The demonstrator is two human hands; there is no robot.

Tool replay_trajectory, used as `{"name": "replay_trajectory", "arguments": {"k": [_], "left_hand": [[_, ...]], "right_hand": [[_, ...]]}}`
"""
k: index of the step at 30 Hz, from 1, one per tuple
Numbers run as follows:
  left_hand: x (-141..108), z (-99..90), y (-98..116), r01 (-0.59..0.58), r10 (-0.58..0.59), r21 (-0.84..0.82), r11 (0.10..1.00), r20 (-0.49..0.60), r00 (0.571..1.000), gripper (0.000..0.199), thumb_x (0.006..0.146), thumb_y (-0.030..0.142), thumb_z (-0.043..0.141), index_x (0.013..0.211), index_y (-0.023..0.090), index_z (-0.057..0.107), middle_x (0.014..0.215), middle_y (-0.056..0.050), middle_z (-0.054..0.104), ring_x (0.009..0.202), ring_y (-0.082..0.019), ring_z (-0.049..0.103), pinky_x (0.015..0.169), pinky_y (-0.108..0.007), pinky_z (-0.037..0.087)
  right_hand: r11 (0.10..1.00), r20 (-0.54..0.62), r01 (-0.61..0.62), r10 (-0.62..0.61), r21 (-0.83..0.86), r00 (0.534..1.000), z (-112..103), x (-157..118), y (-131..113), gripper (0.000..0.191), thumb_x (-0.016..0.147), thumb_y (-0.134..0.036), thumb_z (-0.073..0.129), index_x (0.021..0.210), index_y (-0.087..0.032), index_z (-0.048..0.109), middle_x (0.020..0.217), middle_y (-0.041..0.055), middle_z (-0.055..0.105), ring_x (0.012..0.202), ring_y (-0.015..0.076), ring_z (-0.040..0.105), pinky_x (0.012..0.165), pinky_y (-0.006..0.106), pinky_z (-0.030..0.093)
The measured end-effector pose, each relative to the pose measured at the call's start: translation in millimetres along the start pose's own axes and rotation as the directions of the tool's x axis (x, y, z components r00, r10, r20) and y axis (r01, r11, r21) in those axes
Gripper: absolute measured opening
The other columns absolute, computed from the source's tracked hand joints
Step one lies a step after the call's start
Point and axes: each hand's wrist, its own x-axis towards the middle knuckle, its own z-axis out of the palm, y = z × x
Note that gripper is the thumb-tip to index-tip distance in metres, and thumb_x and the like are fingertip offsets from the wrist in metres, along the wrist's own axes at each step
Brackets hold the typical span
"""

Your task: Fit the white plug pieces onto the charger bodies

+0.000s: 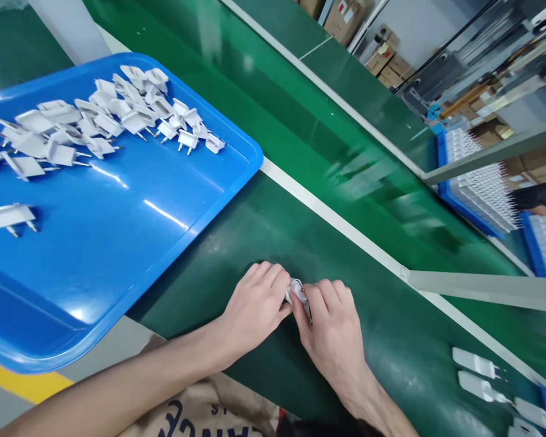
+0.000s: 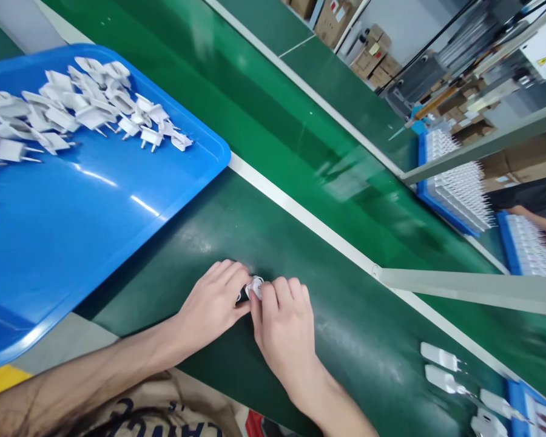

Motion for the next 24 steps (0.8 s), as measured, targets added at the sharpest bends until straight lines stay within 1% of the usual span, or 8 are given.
{"name": "replay_trajectory", "arguments": {"k": [4,11,14,17,21,23,24], "left_hand": [[0.4,-0.3,0.9,-0.001,0.001,0.0,1.0,-0.001,1.0,0.016,0.09,0.021,0.066,0.084,0.019,0.051,0.084,-0.002,0.058,0.079,-0.021,0.049,0.071,-0.036,0.04],[3.1,-2.8,2.4,0.011,-0.01,-0.018,1.0,0.02,1.0,0.015,0.091,0.022,0.064,0.081,0.02,0.052,0.084,-0.004,0.059,0.078,-0.022,0.051,0.07,-0.037,0.041],[3.1,-3.1,2.9,0.017,-0.016,-0.014,1.0,0.015,1.0,0.015,0.092,0.022,0.063,0.081,0.02,0.053,0.084,-0.004,0.06,0.078,-0.022,0.051,0.07,-0.037,0.041],[1.7,-1.5,1.2,0.029,-0.029,-0.022,0.999,0.014,0.999,0.014,0.093,0.023,0.061,0.082,0.02,0.053,0.086,-0.004,0.061,0.079,-0.022,0.052,0.072,-0.037,0.042],[2.5,4.4,-0.9,0.026,-0.026,-0.02,0.999,0.007,1.0,0.014,0.093,0.023,0.062,0.082,0.019,0.054,0.086,-0.004,0.061,0.08,-0.022,0.054,0.072,-0.038,0.044],[4.4,4.3,2.1,0.004,-0.003,-0.006,1.0,0.029,1.0,0.016,0.094,0.027,0.064,0.084,0.018,0.055,0.087,-0.005,0.062,0.081,-0.023,0.056,0.072,-0.039,0.046],[4.7,1.0,4.6,-0.003,0.003,-0.003,1.0,0.04,0.999,0.019,0.093,0.032,0.066,0.088,0.016,0.057,0.091,-0.007,0.064,0.084,-0.025,0.058,0.073,-0.04,0.047]], "right_hand": [[1.0,0.033,0.003,-0.004,0.025,0.999,-1.2,0.3,1.2,0.018,0.103,-0.022,0.053,0.086,-0.018,0.056,0.078,0.0025,0.053,0.073,0.0182,0.04,0.066,0.035,0.031],[0.998,-0.026,-0.006,0.007,0.056,1.0,4.5,-0.4,1.1,0.015,0.101,-0.02,0.055,0.086,-0.019,0.054,0.078,0.0037,0.053,0.073,0.0192,0.04,0.066,0.035,0.034],[0.998,-0.001,-0.001,0.001,0.057,1.0,5.1,0.3,2.1,0.018,0.101,-0.02,0.054,0.084,-0.019,0.053,0.077,0.0032,0.052,0.072,0.0192,0.04,0.066,0.036,0.034],[0.999,0.015,0.008,-0.008,0.05,1.0,5.3,-0.2,2.1,0.019,0.102,-0.021,0.053,0.082,-0.02,0.053,0.076,0.0029,0.051,0.072,0.0193,0.04,0.066,0.036,0.033],[0.999,0.007,0.006,-0.007,0.038,1.0,9.7,0.8,-1.5,0.02,0.102,-0.022,0.051,0.082,-0.019,0.054,0.076,0.0029,0.05,0.073,0.0193,0.041,0.067,0.035,0.032],[1.0,0.022,0.013,-0.013,0.009,1.0,12.0,4.6,3.1,0.023,0.102,-0.024,0.05,0.08,-0.019,0.054,0.077,0.0033,0.052,0.074,0.0195,0.042,0.067,0.035,0.032],[1.0,0.027,0.023,-0.022,-0.021,0.999,11.6,7.2,9.3,0.025,0.103,-0.025,0.049,0.079,-0.019,0.054,0.077,0.0037,0.052,0.074,0.0198,0.043,0.066,0.035,0.031]]}}
